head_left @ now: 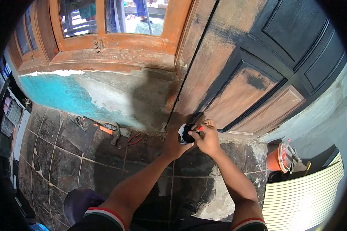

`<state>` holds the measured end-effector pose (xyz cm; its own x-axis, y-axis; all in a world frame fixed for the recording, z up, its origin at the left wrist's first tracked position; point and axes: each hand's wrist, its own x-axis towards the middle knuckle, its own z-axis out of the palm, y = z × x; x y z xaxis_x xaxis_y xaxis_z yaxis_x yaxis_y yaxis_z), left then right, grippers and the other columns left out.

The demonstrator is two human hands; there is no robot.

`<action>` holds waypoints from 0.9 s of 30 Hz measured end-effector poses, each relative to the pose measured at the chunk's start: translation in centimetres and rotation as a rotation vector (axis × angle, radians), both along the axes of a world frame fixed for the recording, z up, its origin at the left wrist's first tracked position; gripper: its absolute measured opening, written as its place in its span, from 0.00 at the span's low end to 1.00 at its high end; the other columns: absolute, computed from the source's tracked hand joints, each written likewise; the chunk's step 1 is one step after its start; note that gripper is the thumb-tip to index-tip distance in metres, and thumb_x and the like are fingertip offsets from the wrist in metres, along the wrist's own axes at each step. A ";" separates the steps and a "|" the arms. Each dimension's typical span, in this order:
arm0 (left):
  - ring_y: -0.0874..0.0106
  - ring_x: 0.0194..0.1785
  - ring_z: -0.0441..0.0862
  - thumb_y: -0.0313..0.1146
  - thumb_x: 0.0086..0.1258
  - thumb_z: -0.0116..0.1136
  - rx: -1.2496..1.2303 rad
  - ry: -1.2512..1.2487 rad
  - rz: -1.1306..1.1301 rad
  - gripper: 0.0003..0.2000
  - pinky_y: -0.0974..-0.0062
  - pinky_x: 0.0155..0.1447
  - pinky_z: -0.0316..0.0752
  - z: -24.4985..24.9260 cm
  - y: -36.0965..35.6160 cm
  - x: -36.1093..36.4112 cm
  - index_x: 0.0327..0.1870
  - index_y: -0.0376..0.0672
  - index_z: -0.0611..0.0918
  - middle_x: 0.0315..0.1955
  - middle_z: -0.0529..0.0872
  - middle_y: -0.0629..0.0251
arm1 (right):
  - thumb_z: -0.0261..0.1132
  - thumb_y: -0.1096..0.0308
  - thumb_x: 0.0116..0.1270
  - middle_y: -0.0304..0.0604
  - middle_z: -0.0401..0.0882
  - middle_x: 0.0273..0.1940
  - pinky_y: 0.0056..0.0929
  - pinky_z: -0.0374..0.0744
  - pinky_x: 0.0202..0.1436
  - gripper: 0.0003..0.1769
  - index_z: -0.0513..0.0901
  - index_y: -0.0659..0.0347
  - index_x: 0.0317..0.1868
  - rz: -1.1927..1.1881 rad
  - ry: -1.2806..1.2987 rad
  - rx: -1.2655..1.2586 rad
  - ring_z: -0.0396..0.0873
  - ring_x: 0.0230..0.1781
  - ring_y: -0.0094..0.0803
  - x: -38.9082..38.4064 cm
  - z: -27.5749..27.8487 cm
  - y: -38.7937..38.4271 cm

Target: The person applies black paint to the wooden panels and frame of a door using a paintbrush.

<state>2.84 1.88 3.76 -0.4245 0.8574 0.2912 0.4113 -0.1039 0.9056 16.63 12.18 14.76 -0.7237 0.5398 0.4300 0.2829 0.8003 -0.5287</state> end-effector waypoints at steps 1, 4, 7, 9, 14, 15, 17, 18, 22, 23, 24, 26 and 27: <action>0.47 0.69 0.82 0.45 0.60 0.86 -0.018 -0.016 -0.006 0.44 0.49 0.71 0.78 0.1 0.1 0.0 0.78 0.44 0.75 0.65 0.85 0.49 | 0.84 0.65 0.63 0.51 0.85 0.36 0.47 0.76 0.58 0.14 0.89 0.63 0.40 -0.014 0.043 0.011 0.81 0.48 0.52 -0.1 0.3 -0.1; 0.46 0.67 0.84 0.45 0.60 0.85 -0.046 -0.046 -0.003 0.43 0.49 0.69 0.80 -0.5 0.2 -0.2 0.77 0.43 0.76 0.63 0.86 0.48 | 0.82 0.68 0.65 0.53 0.85 0.37 0.48 0.79 0.53 0.12 0.88 0.65 0.41 0.066 0.039 0.034 0.82 0.44 0.54 0.1 -0.3 0.3; 0.46 0.65 0.85 0.45 0.60 0.85 -0.067 -0.049 0.013 0.41 0.49 0.68 0.81 -2.4 -0.1 -0.2 0.74 0.42 0.78 0.61 0.87 0.48 | 0.79 0.71 0.68 0.55 0.86 0.40 0.48 0.82 0.47 0.10 0.87 0.68 0.42 0.079 0.103 -0.050 0.84 0.41 0.58 0.2 -1.4 -1.5; 0.46 0.65 0.86 0.45 0.60 0.85 -0.133 -0.036 -0.010 0.39 0.49 0.68 0.81 -2.5 -0.5 -0.6 0.72 0.42 0.80 0.61 0.87 0.47 | 0.79 0.71 0.68 0.55 0.88 0.42 0.45 0.84 0.45 0.11 0.88 0.67 0.45 0.146 0.057 -0.019 0.87 0.42 0.58 0.3 -2.9 -1.3; 0.46 0.67 0.85 0.47 0.62 0.85 -0.135 -0.081 -0.025 0.39 0.49 0.69 0.80 -6.3 -0.7 -0.8 0.73 0.43 0.80 0.63 0.87 0.47 | 0.78 0.68 0.70 0.59 0.88 0.41 0.51 0.85 0.44 0.12 0.85 0.68 0.41 0.017 -0.180 -0.194 0.89 0.43 0.62 0.4 -5.5 -2.3; 0.46 0.68 0.85 0.48 0.62 0.85 -0.149 -0.084 -0.048 0.39 0.50 0.70 0.80 -6.4 -0.9 -0.9 0.73 0.43 0.80 0.64 0.87 0.47 | 0.79 0.67 0.70 0.62 0.88 0.39 0.52 0.85 0.44 0.13 0.84 0.67 0.41 -0.011 -0.135 -0.218 0.89 0.41 0.63 0.6 -6.4 -2.5; 0.47 0.69 0.85 0.48 0.63 0.84 -0.204 -0.061 -0.014 0.38 0.50 0.70 0.80 -5.7 -1.7 -0.9 0.73 0.43 0.80 0.64 0.86 0.48 | 0.80 0.66 0.68 0.59 0.87 0.37 0.49 0.84 0.42 0.14 0.84 0.67 0.38 0.012 0.028 -0.188 0.88 0.39 0.61 0.5 -9.1 -2.7; 0.47 0.69 0.85 0.48 0.64 0.84 -0.232 -0.053 0.007 0.38 0.50 0.70 0.80 -5.8 -2.3 -0.5 0.72 0.43 0.81 0.65 0.86 0.48 | 0.81 0.66 0.68 0.58 0.86 0.37 0.48 0.83 0.41 0.14 0.85 0.66 0.37 0.028 0.106 -0.173 0.87 0.38 0.60 0.6 -10.1 -2.8; 0.50 0.66 0.88 0.44 0.66 0.82 -0.244 -0.105 -0.079 0.34 0.52 0.66 0.82 -6.9 -3.3 -0.8 0.71 0.45 0.81 0.61 0.90 0.52 | 0.78 0.69 0.69 0.55 0.85 0.40 0.52 0.84 0.44 0.10 0.84 0.62 0.41 0.012 0.020 -0.183 0.86 0.41 0.64 0.9 -11.7 -3.8; 0.50 0.65 0.88 0.43 0.66 0.82 -0.219 -0.118 -0.059 0.34 0.53 0.65 0.83 -7.2 -3.4 -0.8 0.71 0.45 0.81 0.60 0.90 0.52 | 0.76 0.68 0.70 0.56 0.85 0.44 0.54 0.85 0.47 0.10 0.83 0.61 0.44 0.045 0.007 -0.232 0.86 0.44 0.65 1.1 -12.4 -3.8; 0.50 0.64 0.89 0.43 0.65 0.82 -0.194 -0.135 -0.038 0.34 0.54 0.65 0.83 -7.7 -3.8 -0.6 0.71 0.45 0.81 0.59 0.91 0.53 | 0.75 0.68 0.71 0.56 0.85 0.44 0.55 0.85 0.48 0.10 0.83 0.61 0.45 0.070 -0.032 -0.221 0.86 0.45 0.65 1.2 -13.2 -3.7; 0.51 0.63 0.89 0.43 0.64 0.83 -0.187 -0.130 -0.018 0.33 0.55 0.64 0.83 -9.6 -4.6 -0.4 0.70 0.45 0.81 0.58 0.91 0.54 | 0.74 0.68 0.72 0.57 0.85 0.44 0.56 0.85 0.50 0.10 0.83 0.61 0.47 0.121 -0.115 -0.205 0.86 0.47 0.64 1.3 -14.8 -3.9; 0.51 0.63 0.90 0.43 0.64 0.83 -0.202 -0.107 -0.018 0.33 0.55 0.64 0.84 -11.4 -4.4 -0.7 0.69 0.45 0.81 0.57 0.91 0.54 | 0.73 0.67 0.73 0.58 0.85 0.46 0.58 0.85 0.53 0.11 0.83 0.61 0.49 0.144 -0.109 -0.205 0.86 0.50 0.64 1.3 -15.2 -4.1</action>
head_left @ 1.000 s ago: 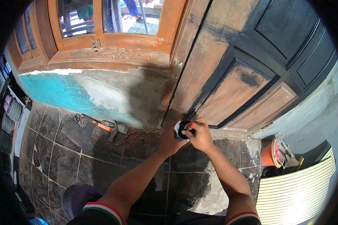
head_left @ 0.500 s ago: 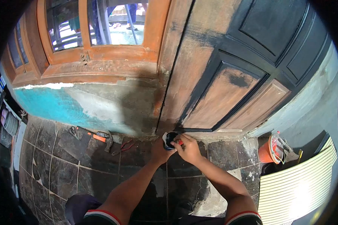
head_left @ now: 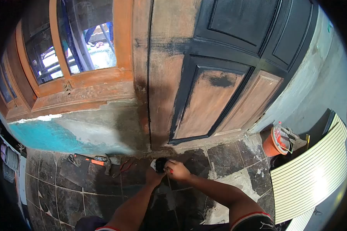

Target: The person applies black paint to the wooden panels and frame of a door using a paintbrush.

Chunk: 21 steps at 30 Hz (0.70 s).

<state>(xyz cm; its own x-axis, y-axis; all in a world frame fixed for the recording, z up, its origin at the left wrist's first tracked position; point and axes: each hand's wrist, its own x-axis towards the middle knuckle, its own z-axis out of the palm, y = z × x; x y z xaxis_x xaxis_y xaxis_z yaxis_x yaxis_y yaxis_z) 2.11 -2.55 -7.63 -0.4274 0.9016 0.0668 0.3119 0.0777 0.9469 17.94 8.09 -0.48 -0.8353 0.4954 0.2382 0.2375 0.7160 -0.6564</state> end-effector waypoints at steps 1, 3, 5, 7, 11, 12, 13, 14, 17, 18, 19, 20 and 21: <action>0.51 0.63 0.90 0.43 0.63 0.84 -0.015 0.022 -0.001 0.33 0.56 0.64 0.84 -0.5 0.0 -0.1 0.68 0.45 0.82 0.57 0.91 0.54 | 0.73 0.67 0.73 0.58 0.86 0.47 0.58 0.85 0.53 0.11 0.83 0.61 0.49 0.034 -0.029 -0.014 0.86 0.50 0.64 0.0 -0.2 -0.2; 0.51 0.62 0.90 0.44 0.63 0.84 0.002 -0.044 0.001 0.33 0.55 0.63 0.84 -0.4 -0.8 0.1 0.67 0.45 0.82 0.57 0.91 0.54 | 0.73 0.67 0.73 0.58 0.86 0.48 0.58 0.85 0.53 0.11 0.83 0.61 0.49 0.101 -0.087 -0.037 0.86 0.51 0.64 0.2 -0.6 -0.2; 0.50 0.62 0.90 0.45 0.62 0.84 -0.025 -0.065 0.009 0.33 0.55 0.63 0.84 -0.7 -1.1 0.1 0.67 0.46 0.82 0.58 0.91 0.53 | 0.73 0.67 0.73 0.58 0.87 0.47 0.58 0.85 0.54 0.11 0.84 0.61 0.50 0.022 -0.010 -0.085 0.86 0.52 0.64 -0.2 -1.4 -1.0; 0.50 0.62 0.90 0.46 0.61 0.85 -0.097 -0.048 0.039 0.34 0.55 0.63 0.85 -1.5 -1.2 0.3 0.67 0.46 0.82 0.58 0.91 0.53 | 0.73 0.68 0.72 0.57 0.87 0.47 0.56 0.85 0.54 0.11 0.85 0.61 0.50 -0.023 -0.026 -0.133 0.86 0.52 0.64 -0.2 -0.7 -1.3; 0.48 0.62 0.90 0.47 0.59 0.86 -0.021 0.010 -0.045 0.37 0.54 0.63 0.85 0.2 0.4 0.4 0.69 0.47 0.82 0.58 0.91 0.52 | 0.74 0.69 0.71 0.56 0.88 0.45 0.53 0.86 0.56 0.10 0.87 0.62 0.48 -0.088 -0.003 -0.106 0.87 0.52 0.62 -0.2 0.7 -0.2; 0.48 0.62 0.89 0.46 0.58 0.86 0.007 0.015 -0.072 0.37 0.54 0.63 0.84 1.2 0.9 0.5 0.69 0.47 0.82 0.59 0.90 0.52 | 0.75 0.69 0.70 0.56 0.89 0.45 0.53 0.86 0.56 0.09 0.88 0.62 0.48 -0.114 0.058 -0.068 0.87 0.52 0.62 -0.1 0.9 0.1; 0.47 0.63 0.89 0.45 0.58 0.86 0.038 0.017 -0.098 0.37 0.53 0.64 0.84 2.1 1.6 0.7 0.70 0.47 0.82 0.59 0.90 0.52 | 0.75 0.70 0.70 0.56 0.89 0.45 0.52 0.86 0.56 0.09 0.89 0.62 0.47 -0.097 0.026 -0.045 0.88 0.52 0.61 0.3 1.6 0.7; 0.49 0.62 0.89 0.46 0.60 0.85 0.095 0.060 -0.085 0.36 0.54 0.64 0.83 2.4 2.5 0.7 0.69 0.46 0.82 0.58 0.90 0.53 | 0.75 0.70 0.69 0.55 0.89 0.46 0.52 0.86 0.55 0.08 0.89 0.62 0.47 -0.080 -0.007 -0.024 0.88 0.52 0.60 0.8 2.3 1.4; 0.55 0.60 0.90 0.47 0.65 0.83 0.243 0.123 -0.042 0.32 0.57 0.63 0.82 3.6 4.9 0.1 0.67 0.45 0.83 0.55 0.91 0.56 | 0.76 0.74 0.66 0.54 0.90 0.45 0.49 0.87 0.54 0.08 0.91 0.63 0.45 -0.073 0.113 0.044 0.89 0.49 0.58 1.1 7.8 2.2; 0.56 0.60 0.90 0.47 0.65 0.83 0.280 0.094 -0.027 0.32 0.58 0.64 0.82 4.4 5.5 -0.1 0.67 0.45 0.83 0.55 0.91 0.56 | 0.76 0.75 0.66 0.54 0.89 0.45 0.48 0.87 0.53 0.08 0.90 0.64 0.45 -0.071 0.161 0.080 0.89 0.48 0.58 1.2 10.4 2.2; 0.56 0.60 0.90 0.46 0.65 0.84 0.317 0.062 -0.011 0.32 0.58 0.64 0.82 5.4 6.1 -0.1 0.67 0.45 0.83 0.56 0.91 0.56 | 0.75 0.76 0.66 0.54 0.89 0.45 0.48 0.87 0.53 0.07 0.90 0.66 0.44 -0.067 0.206 0.114 0.89 0.47 0.59 1.4 12.5 2.2; 0.57 0.61 0.89 0.45 0.64 0.84 0.317 0.045 -0.013 0.33 0.58 0.65 0.81 6.7 6.6 -0.1 0.67 0.45 0.83 0.56 0.90 0.56 | 0.76 0.77 0.65 0.54 0.89 0.45 0.46 0.87 0.52 0.08 0.90 0.65 0.44 -0.063 0.214 0.125 0.89 0.46 0.58 1.5 13.9 2.4; 0.58 0.62 0.89 0.44 0.64 0.85 0.319 0.030 -0.017 0.33 0.59 0.65 0.81 8.2 7.2 -0.3 0.68 0.44 0.82 0.57 0.90 0.56 | 0.76 0.78 0.65 0.54 0.89 0.45 0.44 0.87 0.51 0.08 0.90 0.65 0.44 -0.059 0.224 0.136 0.89 0.45 0.56 1.5 15.2 2.5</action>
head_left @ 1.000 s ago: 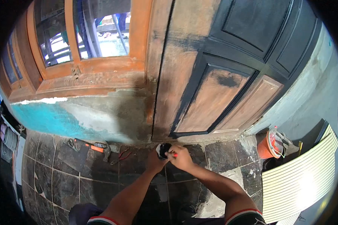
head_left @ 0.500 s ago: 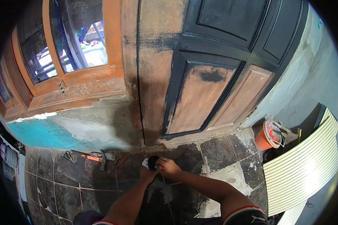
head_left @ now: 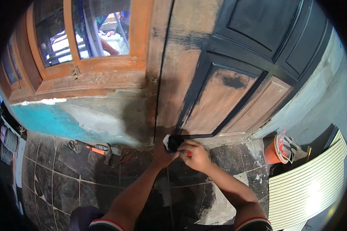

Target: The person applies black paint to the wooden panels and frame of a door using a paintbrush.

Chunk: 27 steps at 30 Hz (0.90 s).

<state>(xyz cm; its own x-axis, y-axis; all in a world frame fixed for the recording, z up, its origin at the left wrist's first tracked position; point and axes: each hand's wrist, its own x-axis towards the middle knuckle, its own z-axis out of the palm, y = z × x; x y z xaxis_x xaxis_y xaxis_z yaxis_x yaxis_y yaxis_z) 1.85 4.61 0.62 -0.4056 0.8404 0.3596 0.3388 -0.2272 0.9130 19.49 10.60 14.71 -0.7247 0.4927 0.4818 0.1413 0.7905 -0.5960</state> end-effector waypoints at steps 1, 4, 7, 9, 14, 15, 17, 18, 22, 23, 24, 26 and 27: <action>0.58 0.63 0.89 0.43 0.63 0.85 0.001 -0.013 -0.007 0.34 0.59 0.66 0.81 1.6 0.3 -0.1 0.68 0.44 0.82 0.58 0.90 0.56 | 0.77 0.78 0.65 0.53 0.89 0.44 0.43 0.87 0.50 0.08 0.90 0.65 0.44 0.002 0.011 0.011 0.90 0.45 0.55 0.0 1.2 0.1; 0.60 0.65 0.88 0.39 0.61 0.87 0.102 -0.030 0.083 0.35 0.59 0.67 0.80 6.7 0.7 0.5 0.69 0.42 0.81 0.61 0.89 0.55 | 0.78 0.79 0.65 0.54 0.89 0.45 0.40 0.87 0.49 0.08 0.90 0.65 0.44 -0.047 0.118 0.148 0.90 0.44 0.54 -0.1 5.4 0.0; 0.50 0.64 0.87 0.40 0.57 0.87 0.145 0.040 0.114 0.42 0.53 0.70 0.80 7.7 1.2 0.0 0.75 0.38 0.80 0.60 0.88 0.50 | 0.79 0.80 0.66 0.54 0.90 0.44 0.38 0.86 0.47 0.07 0.90 0.67 0.43 -0.084 0.206 0.264 0.90 0.43 0.49 -0.4 8.9 -0.4; 0.51 0.66 0.86 0.39 0.57 0.87 0.156 0.027 0.084 0.42 0.54 0.71 0.79 9.2 1.2 -0.4 0.75 0.39 0.80 0.62 0.87 0.49 | 0.79 0.82 0.65 0.54 0.90 0.43 0.37 0.86 0.47 0.07 0.90 0.69 0.42 -0.120 0.244 0.305 0.91 0.41 0.47 -0.6 9.9 -0.5; 0.51 0.67 0.85 0.38 0.56 0.87 0.124 0.000 0.127 0.43 0.54 0.73 0.78 10.8 0.6 -0.5 0.75 0.40 0.79 0.62 0.87 0.50 | 0.78 0.82 0.66 0.54 0.90 0.42 0.36 0.86 0.47 0.06 0.89 0.69 0.40 -0.126 0.213 0.330 0.91 0.41 0.47 -1.2 10.5 -1.0; 0.51 0.67 0.85 0.38 0.56 0.87 0.124 -0.009 0.120 0.42 0.54 0.73 0.78 10.8 0.7 -0.6 0.75 0.40 0.79 0.62 0.87 0.50 | 0.78 0.82 0.66 0.54 0.90 0.42 0.37 0.86 0.47 0.06 0.89 0.69 0.40 -0.118 0.204 0.338 0.91 0.41 0.46 -1.2 10.5 -1.0; 0.51 0.67 0.85 0.37 0.56 0.87 0.118 -0.034 0.096 0.42 0.54 0.73 0.78 10.4 1.1 -1.0 0.74 0.40 0.80 0.62 0.87 0.51 | 0.78 0.82 0.66 0.54 0.90 0.42 0.37 0.86 0.47 0.06 0.89 0.69 0.40 -0.137 0.208 0.416 0.91 0.41 0.47 -1.3 10.9 -0.7; 0.52 0.67 0.85 0.37 0.57 0.87 0.121 -0.033 0.097 0.40 0.55 0.73 0.78 10.4 1.0 -1.2 0.74 0.40 0.80 0.62 0.87 0.52 | 0.78 0.82 0.66 0.54 0.89 0.42 0.37 0.86 0.47 0.07 0.89 0.68 0.41 -0.160 0.217 0.481 0.90 0.41 0.47 -1.3 11.5 -0.2; 0.59 0.65 0.88 0.34 0.59 0.86 0.129 -0.019 0.135 0.36 0.59 0.71 0.80 9.7 -0.1 -1.5 0.70 0.42 0.82 0.60 0.89 0.56 | 0.78 0.80 0.67 0.53 0.89 0.42 0.40 0.87 0.46 0.09 0.88 0.68 0.45 -0.276 0.285 0.725 0.89 0.40 0.52 -2.3 13.9 2.3; 0.59 0.65 0.88 0.34 0.59 0.86 0.115 -0.037 0.128 0.36 0.58 0.71 0.80 9.4 -0.4 -1.5 0.70 0.42 0.82 0.60 0.89 0.56 | 0.77 0.81 0.63 0.53 0.88 0.47 0.45 0.87 0.49 0.12 0.88 0.67 0.47 -0.314 0.258 0.787 0.89 0.45 0.54 -2.4 13.4 3.2; 0.58 0.64 0.88 0.34 0.59 0.86 0.102 -0.053 0.121 0.36 0.58 0.71 0.80 9.1 -0.6 -1.4 0.70 0.43 0.82 0.61 0.89 0.55 | 0.76 0.81 0.60 0.54 0.88 0.50 0.46 0.87 0.51 0.14 0.88 0.67 0.47 -0.312 0.196 0.805 0.89 0.48 0.53 -2.3 12.6 3.8; 0.58 0.65 0.88 0.36 0.59 0.86 0.053 -0.038 0.116 0.36 0.58 0.71 0.80 9.0 -1.1 -1.6 0.71 0.43 0.82 0.61 0.89 0.55 | 0.74 0.81 0.56 0.54 0.87 0.54 0.49 0.87 0.55 0.17 0.87 0.67 0.48 -0.312 0.077 0.839 0.88 0.53 0.53 -2.1 10.4 5.0; 0.57 0.65 0.88 0.37 0.59 0.86 0.030 -0.028 0.115 0.36 0.57 0.71 0.80 9.1 -1.3 -1.7 0.71 0.44 0.82 0.61 0.89 0.55 | 0.73 0.78 0.50 0.53 0.85 0.52 0.50 0.86 0.56 0.20 0.86 0.67 0.47 -0.274 0.022 0.866 0.85 0.54 0.53 -2.0 8.4 5.7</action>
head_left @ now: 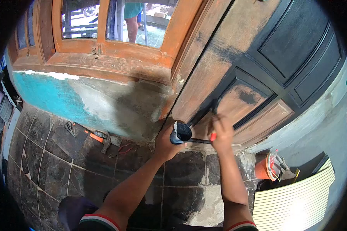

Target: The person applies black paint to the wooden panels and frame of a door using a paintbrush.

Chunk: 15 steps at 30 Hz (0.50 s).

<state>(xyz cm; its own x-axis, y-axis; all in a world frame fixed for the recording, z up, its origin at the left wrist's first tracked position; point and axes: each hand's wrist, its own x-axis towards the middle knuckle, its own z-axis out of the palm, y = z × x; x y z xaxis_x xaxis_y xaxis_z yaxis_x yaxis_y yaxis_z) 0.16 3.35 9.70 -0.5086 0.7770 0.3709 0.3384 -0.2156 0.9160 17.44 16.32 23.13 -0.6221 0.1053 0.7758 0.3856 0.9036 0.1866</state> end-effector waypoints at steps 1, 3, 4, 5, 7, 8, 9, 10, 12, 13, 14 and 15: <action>0.57 0.65 0.88 0.38 0.59 0.86 -0.011 -0.006 0.008 0.36 0.57 0.71 0.80 0.1 -0.2 0.0 0.70 0.44 0.82 0.61 0.89 0.55 | 0.73 0.79 0.50 0.53 0.84 0.49 0.50 0.86 0.54 0.20 0.86 0.66 0.47 0.002 -0.095 -0.083 0.85 0.52 0.54 0.2 -2.1 0.2; 0.56 0.65 0.88 0.39 0.59 0.87 -0.033 -0.010 0.020 0.36 0.56 0.70 0.80 0.4 -0.4 -0.1 0.70 0.44 0.82 0.61 0.89 0.55 | 0.73 0.79 0.51 0.52 0.81 0.45 0.50 0.85 0.52 0.19 0.85 0.66 0.46 0.002 -0.279 -0.249 0.84 0.48 0.55 0.0 -4.6 -0.6; 0.56 0.65 0.88 0.40 0.59 0.87 -0.016 -0.009 0.016 0.36 0.56 0.70 0.80 0.4 -0.3 -0.4 0.69 0.44 0.83 0.61 0.89 0.55 | 0.73 0.80 0.50 0.52 0.80 0.43 0.50 0.85 0.51 0.18 0.84 0.66 0.45 0.017 -0.250 -0.249 0.83 0.46 0.55 -0.2 -4.5 -0.8; 0.56 0.66 0.88 0.40 0.59 0.87 -0.002 -0.012 0.012 0.36 0.56 0.70 0.80 0.4 -0.3 -0.5 0.69 0.44 0.83 0.61 0.89 0.54 | 0.73 0.81 0.50 0.52 0.78 0.41 0.50 0.84 0.50 0.17 0.84 0.66 0.43 0.033 -0.224 -0.252 0.82 0.45 0.55 -0.2 -4.3 -1.1; 0.56 0.66 0.88 0.41 0.59 0.87 -0.003 -0.017 0.019 0.35 0.55 0.69 0.80 0.0 -0.2 -0.5 0.68 0.44 0.83 0.61 0.89 0.54 | 0.72 0.83 0.50 0.52 0.78 0.41 0.50 0.84 0.49 0.17 0.84 0.66 0.43 0.009 -0.152 -0.204 0.82 0.45 0.55 -0.2 -2.2 -1.6; 0.56 0.66 0.88 0.41 0.59 0.87 -0.019 -0.016 0.028 0.35 0.55 0.69 0.81 -0.5 -0.1 -0.5 0.68 0.44 0.83 0.61 0.89 0.54 | 0.71 0.83 0.51 0.52 0.79 0.42 0.50 0.84 0.49 0.17 0.84 0.67 0.44 -0.030 -0.103 -0.156 0.83 0.45 0.54 -0.2 -0.4 -1.2; 0.56 0.65 0.88 0.40 0.59 0.87 -0.034 -0.014 0.035 0.35 0.55 0.69 0.81 -0.7 -0.1 -0.4 0.68 0.44 0.83 0.61 0.89 0.54 | 0.71 0.84 0.51 0.52 0.80 0.44 0.49 0.84 0.49 0.17 0.85 0.67 0.44 -0.071 -0.053 -0.106 0.83 0.46 0.54 -0.5 1.3 -0.9; 0.56 0.65 0.88 0.40 0.59 0.87 -0.057 0.003 0.030 0.35 0.55 0.69 0.81 -0.5 -0.3 -0.4 0.68 0.44 0.83 0.61 0.90 0.54 | 0.71 0.84 0.51 0.53 0.82 0.46 0.50 0.84 0.49 0.18 0.85 0.67 0.45 -0.054 0.056 -0.033 0.84 0.47 0.54 -1.3 3.1 -0.7; 0.56 0.64 0.89 0.40 0.59 0.86 -0.097 0.038 0.021 0.35 0.55 0.69 0.81 0.2 -0.7 -0.2 0.68 0.44 0.83 0.60 0.90 0.54 | 0.70 0.83 0.53 0.57 0.84 0.55 0.49 0.84 0.52 0.20 0.86 0.68 0.49 -0.039 0.213 0.070 0.84 0.52 0.55 -2.0 4.3 -0.2; 0.54 0.65 0.88 0.40 0.58 0.86 -0.087 0.025 0.016 0.36 0.54 0.69 0.81 -0.2 -0.5 -0.1 0.69 0.45 0.82 0.61 0.90 0.54 | 0.70 0.83 0.54 0.57 0.84 0.55 0.49 0.84 0.53 0.19 0.86 0.67 0.49 -0.068 0.134 0.037 0.84 0.53 0.55 -1.8 3.8 -0.2; 0.52 0.65 0.88 0.40 0.56 0.86 -0.077 0.014 0.012 0.38 0.53 0.70 0.81 -1.0 -0.2 0.0 0.70 0.45 0.82 0.61 0.89 0.53 | 0.70 0.82 0.54 0.57 0.83 0.55 0.49 0.84 0.54 0.19 0.86 0.67 0.49 -0.095 0.057 0.003 0.84 0.54 0.55 -1.4 2.8 -0.1; 0.50 0.66 0.87 0.40 0.54 0.86 -0.068 0.004 0.010 0.39 0.53 0.70 0.81 -1.4 -0.1 0.0 0.71 0.46 0.82 0.61 0.89 0.53 | 0.69 0.82 0.55 0.57 0.83 0.56 0.50 0.84 0.56 0.19 0.86 0.67 0.49 -0.121 -0.018 -0.031 0.83 0.54 0.55 -1.2 1.6 -0.1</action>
